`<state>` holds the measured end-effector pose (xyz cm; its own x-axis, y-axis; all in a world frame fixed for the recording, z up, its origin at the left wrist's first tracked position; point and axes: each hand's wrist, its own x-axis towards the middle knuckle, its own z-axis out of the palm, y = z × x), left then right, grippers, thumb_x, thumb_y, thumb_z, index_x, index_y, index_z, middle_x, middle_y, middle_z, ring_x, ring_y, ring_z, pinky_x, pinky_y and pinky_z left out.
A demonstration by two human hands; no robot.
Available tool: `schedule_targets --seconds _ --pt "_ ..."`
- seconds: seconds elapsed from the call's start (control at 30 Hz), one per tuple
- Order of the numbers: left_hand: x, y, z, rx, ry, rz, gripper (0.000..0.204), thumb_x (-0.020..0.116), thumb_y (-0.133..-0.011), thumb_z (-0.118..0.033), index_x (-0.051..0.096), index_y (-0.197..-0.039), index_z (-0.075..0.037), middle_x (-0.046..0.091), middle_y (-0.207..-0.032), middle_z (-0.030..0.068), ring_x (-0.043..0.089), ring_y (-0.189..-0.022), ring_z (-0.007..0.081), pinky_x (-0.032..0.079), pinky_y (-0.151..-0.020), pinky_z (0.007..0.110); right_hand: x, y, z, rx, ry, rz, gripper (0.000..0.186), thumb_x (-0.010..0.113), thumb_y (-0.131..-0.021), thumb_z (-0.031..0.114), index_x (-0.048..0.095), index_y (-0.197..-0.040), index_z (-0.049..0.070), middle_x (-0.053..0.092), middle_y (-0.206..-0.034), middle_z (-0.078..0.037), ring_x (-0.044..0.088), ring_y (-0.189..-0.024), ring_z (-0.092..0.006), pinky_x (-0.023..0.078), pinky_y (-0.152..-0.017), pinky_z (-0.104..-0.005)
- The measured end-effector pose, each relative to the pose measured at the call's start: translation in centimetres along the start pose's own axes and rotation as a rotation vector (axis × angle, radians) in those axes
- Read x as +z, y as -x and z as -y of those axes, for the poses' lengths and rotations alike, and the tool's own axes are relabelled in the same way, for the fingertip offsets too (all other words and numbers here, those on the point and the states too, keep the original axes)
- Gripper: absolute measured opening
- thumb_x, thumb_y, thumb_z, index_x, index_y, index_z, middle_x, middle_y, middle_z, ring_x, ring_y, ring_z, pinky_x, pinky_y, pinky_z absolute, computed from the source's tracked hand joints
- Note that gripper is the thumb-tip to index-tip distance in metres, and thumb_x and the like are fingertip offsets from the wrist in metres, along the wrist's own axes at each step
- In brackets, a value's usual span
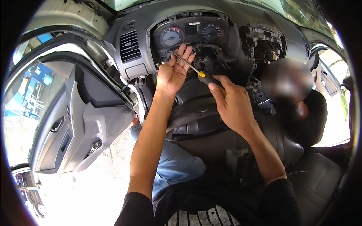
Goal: The person removes the dashboard trim and uses a screwdriver to detach the car stereo. They disconnect the wiring harness, clean the stereo unit with a cloth, and reinstall it into the dashboard cavity, securing it with screws.
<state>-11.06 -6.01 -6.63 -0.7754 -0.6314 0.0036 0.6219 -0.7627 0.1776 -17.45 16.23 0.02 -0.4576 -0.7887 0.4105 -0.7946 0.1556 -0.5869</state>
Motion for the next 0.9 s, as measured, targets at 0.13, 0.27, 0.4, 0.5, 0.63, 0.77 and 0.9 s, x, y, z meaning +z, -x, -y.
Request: schedule_targets --seconds 0.13,0.27,0.4,0.5,0.63,0.77,0.9 --pt "-0.4 0.2 0.0 -0.006 -0.122 -0.025 0.032 0.031 -0.114 -0.015 0.045 -0.134 0.005 0.056 -0.146 0.0196 0.052 -0.139 0.0376 0.045 -0.118 0.052 1.9 -1.8 -0.2 -0.049 0.108 0.033 0.033 0.056 -0.105 0.029 0.064 -0.109 -0.003 0.072 -0.082 -0.022 0.071 -0.074 -0.0421 0.055 -0.070 -0.0498" --pt "-1.5 0.3 -0.4 0.032 -0.264 -0.093 0.040 0.031 -0.113 -0.011 0.038 -0.147 0.007 0.053 -0.149 0.0211 0.054 -0.139 0.0342 0.047 -0.117 0.045 3.9 -3.5 0.5 -0.108 0.247 0.119 0.034 0.057 -0.102 0.029 0.062 -0.107 -0.005 0.072 -0.083 -0.024 0.073 -0.075 -0.0411 0.059 -0.071 -0.0487" --pt "-3.2 0.0 -1.3 -0.005 -0.195 -0.066 0.035 0.037 -0.113 -0.015 0.047 -0.139 0.006 0.061 -0.140 0.0189 0.063 -0.127 0.0293 0.056 -0.107 0.040 5.3 -4.3 1.5 -0.144 0.254 0.179 0.033 0.059 -0.099 0.024 0.060 -0.108 -0.007 0.070 -0.080 -0.026 0.073 -0.076 -0.0422 0.058 -0.070 -0.0492" --pt "-4.7 -0.1 -1.9 -0.031 -0.183 -0.023 0.038 0.036 -0.113 -0.016 0.048 -0.141 0.006 0.063 -0.138 0.0185 0.066 -0.123 0.0275 0.056 -0.106 0.038 5.9 -4.5 2.2 -0.145 0.258 0.192 0.033 0.059 -0.099 0.024 0.059 -0.109 -0.008 0.070 -0.079 -0.027 0.072 -0.077 -0.0430 0.058 -0.071 -0.0506" --pt "-5.7 -0.2 -2.4 -0.057 -0.161 0.066 0.039 0.035 -0.113 -0.017 0.048 -0.142 0.005 0.064 -0.137 0.0182 0.067 -0.120 0.0265 0.056 -0.105 0.037 6.4 -4.5 2.9 -0.128 0.315 0.200 0.035 0.059 -0.099 0.024 0.059 -0.111 -0.009 0.070 -0.081 -0.027 0.073 -0.078 -0.0418 0.059 -0.070 -0.0498" --pt "-5.5 -0.2 -2.5 -0.070 -0.097 0.077 0.038 0.036 -0.113 -0.017 0.048 -0.141 0.005 0.063 -0.139 0.0180 0.067 -0.121 0.0272 0.056 -0.105 0.037 6.6 -4.4 3.1 -0.144 0.300 0.198 0.035 0.059 -0.100 0.024 0.060 -0.110 -0.009 0.070 -0.082 -0.027 0.073 -0.078 -0.0416 0.059 -0.071 -0.0493" --pt "-5.4 -0.6 -2.4 -0.034 -0.103 0.044 0.037 0.036 -0.113 -0.017 0.049 -0.141 0.005 0.062 -0.140 0.0178 0.066 -0.122 0.0273 0.057 -0.103 0.036 6.9 -4.7 3.3 -0.159 0.311 0.176 0.035 0.058 -0.100 0.024 0.060 -0.110 -0.009 0.071 -0.083 -0.026 0.073 -0.078 -0.0416 0.059 -0.071 -0.0487"
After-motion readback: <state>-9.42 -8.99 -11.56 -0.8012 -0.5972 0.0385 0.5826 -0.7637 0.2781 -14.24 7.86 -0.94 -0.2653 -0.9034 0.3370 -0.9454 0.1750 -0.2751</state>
